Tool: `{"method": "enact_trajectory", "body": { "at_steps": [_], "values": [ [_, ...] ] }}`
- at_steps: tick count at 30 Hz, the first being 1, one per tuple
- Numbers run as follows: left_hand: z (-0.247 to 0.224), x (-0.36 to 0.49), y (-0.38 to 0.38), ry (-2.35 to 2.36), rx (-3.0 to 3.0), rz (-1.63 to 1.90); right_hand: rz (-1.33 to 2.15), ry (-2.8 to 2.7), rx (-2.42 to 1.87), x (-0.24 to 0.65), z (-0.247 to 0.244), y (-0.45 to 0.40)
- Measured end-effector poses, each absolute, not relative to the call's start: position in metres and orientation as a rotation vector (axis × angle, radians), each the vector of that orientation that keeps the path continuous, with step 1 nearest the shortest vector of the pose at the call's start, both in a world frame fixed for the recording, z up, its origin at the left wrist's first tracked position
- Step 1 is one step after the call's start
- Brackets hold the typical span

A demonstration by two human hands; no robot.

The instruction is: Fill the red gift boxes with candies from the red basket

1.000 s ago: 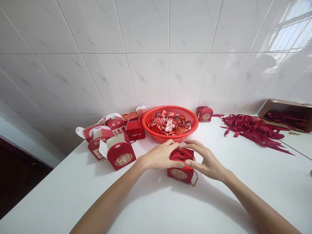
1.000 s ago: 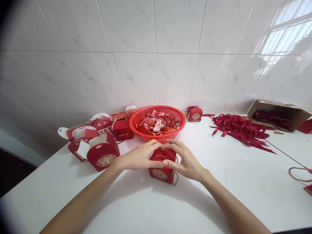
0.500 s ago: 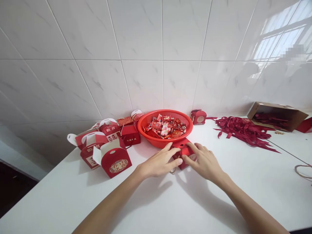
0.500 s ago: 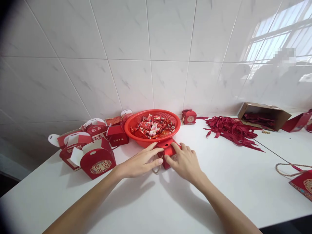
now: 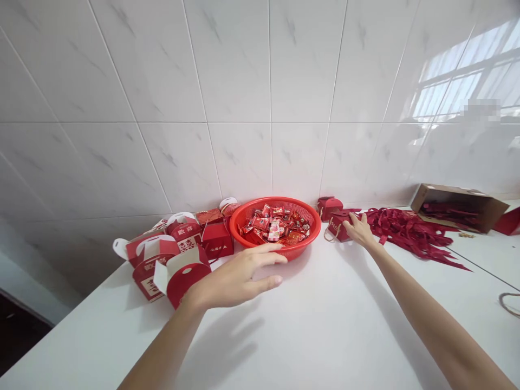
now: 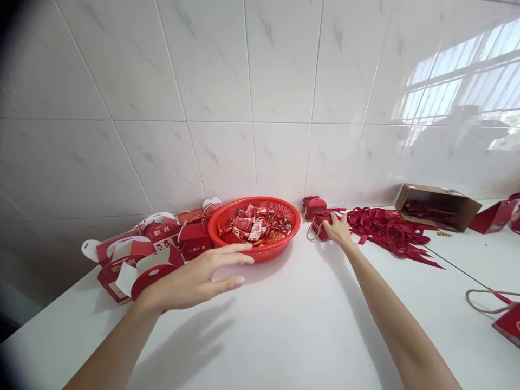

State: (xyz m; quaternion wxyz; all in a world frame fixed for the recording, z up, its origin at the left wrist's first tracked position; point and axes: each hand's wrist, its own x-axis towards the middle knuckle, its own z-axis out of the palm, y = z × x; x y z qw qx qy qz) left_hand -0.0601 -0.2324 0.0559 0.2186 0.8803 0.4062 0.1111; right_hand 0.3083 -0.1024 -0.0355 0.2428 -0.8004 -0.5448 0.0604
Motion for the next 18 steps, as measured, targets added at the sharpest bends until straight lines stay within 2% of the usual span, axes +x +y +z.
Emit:
{"method": "enact_trajectory", "body": {
  "at_steps": [6,10,13,18],
  "values": [
    [0.087,-0.102,-0.242,1.418,2.433,0.561,0.224,-1.533,-2.172,0.304,-0.032,-0.074],
    [0.096,-0.133,-0.244,1.714,2.315,0.461,0.251,-1.507,-2.194,0.299,-0.031,-0.071],
    [0.095,-0.156,-0.242,1.841,2.17,0.331,0.149,-1.405,-2.164,0.291,-0.03,-0.078],
    [0.087,-0.178,-0.234,1.94,2.093,0.284,-0.047,-1.387,-1.868,0.255,-0.014,-0.099]
  ]
}}
